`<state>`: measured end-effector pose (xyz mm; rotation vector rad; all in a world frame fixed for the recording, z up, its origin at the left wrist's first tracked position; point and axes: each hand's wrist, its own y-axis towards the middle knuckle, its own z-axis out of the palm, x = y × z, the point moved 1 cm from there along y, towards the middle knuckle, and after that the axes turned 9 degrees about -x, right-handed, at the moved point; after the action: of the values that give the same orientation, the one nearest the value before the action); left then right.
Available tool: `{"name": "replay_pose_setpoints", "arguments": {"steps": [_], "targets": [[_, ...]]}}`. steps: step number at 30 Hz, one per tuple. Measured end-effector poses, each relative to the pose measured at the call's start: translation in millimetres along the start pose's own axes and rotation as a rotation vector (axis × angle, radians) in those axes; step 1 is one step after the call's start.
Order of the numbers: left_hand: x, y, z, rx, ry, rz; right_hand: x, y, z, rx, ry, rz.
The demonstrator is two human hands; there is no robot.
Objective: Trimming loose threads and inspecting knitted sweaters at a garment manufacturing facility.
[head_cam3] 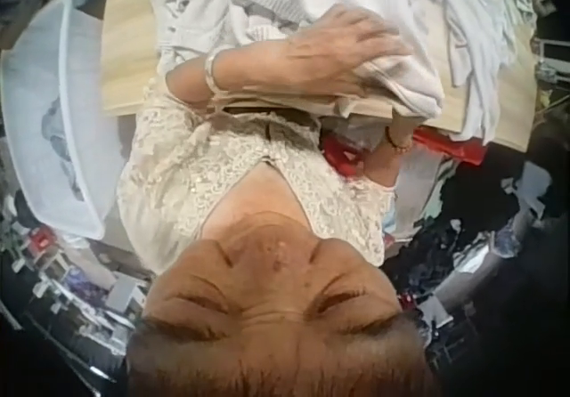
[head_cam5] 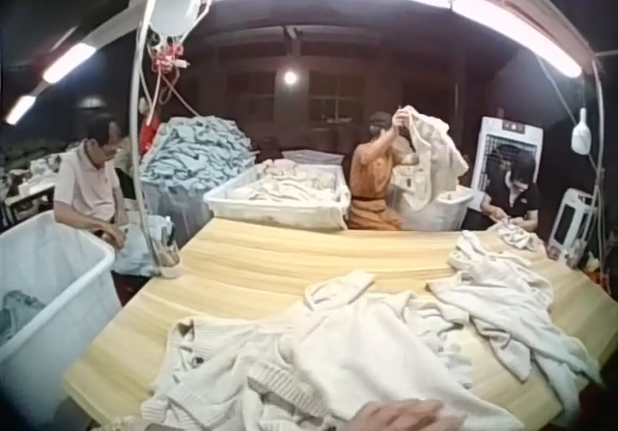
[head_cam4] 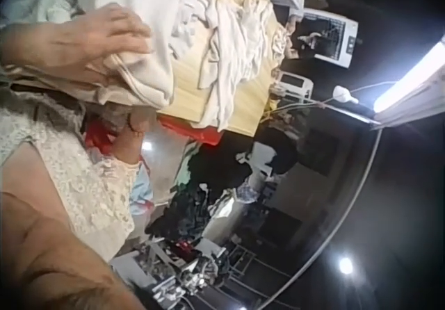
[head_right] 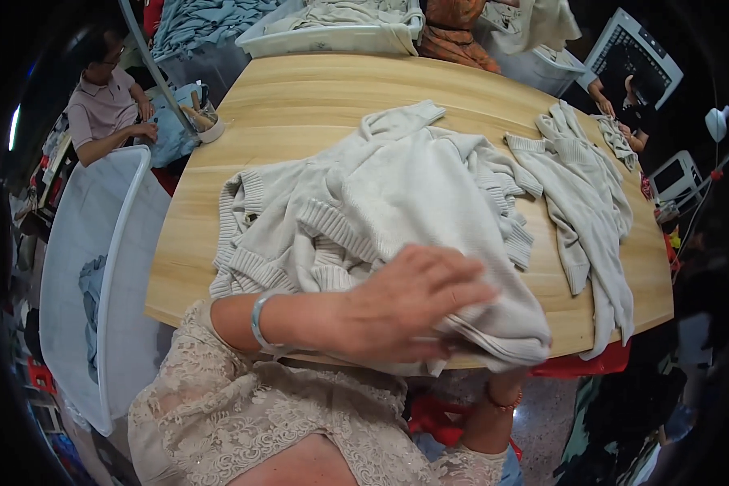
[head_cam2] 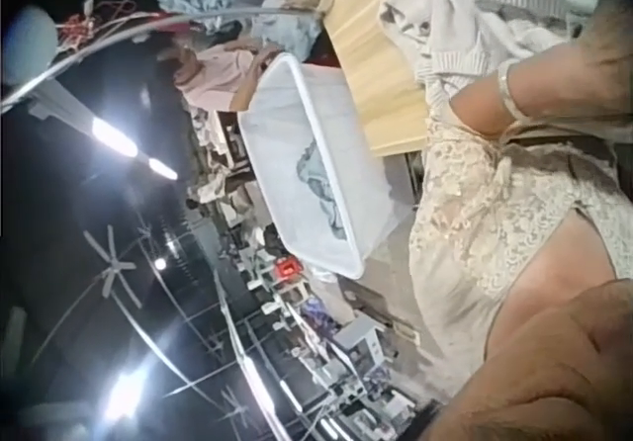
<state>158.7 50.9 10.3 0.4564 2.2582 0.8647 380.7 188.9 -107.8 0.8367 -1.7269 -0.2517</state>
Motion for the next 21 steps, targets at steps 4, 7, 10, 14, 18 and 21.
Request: {"name": "replay_pose_setpoints", "arguments": {"steps": [4, 7, 10, 14, 18, 21], "targets": [[16.8, 16.1, -1.6, 0.294, -0.042, -0.214, 46.4, -23.7, -27.0, -0.111, -0.235, 0.065], [-4.1, 29.8, 24.2, 0.307, -0.296, -0.032, 69.7, -69.2, -60.9, -0.185, -0.368, 0.097], [-32.4, 39.3, 55.1, 0.41, -0.538, -0.037, 39.8, -60.6, -167.4, -0.273, -0.513, 0.11], [-48.1, 32.7, 72.9, 0.406, -0.889, -0.168, 114.7, 14.4, -94.9, -0.429, -0.738, 0.161], [-10.9, 3.9, 98.7, 0.765, -0.811, -0.553, 118.5, 62.4, -65.3, -0.258, -0.2, 0.297], [32.8, 29.8, 59.0, 0.74, -0.982, -0.885, 50.5, 68.9, -86.2, 0.005, -0.1, 0.235]]}}
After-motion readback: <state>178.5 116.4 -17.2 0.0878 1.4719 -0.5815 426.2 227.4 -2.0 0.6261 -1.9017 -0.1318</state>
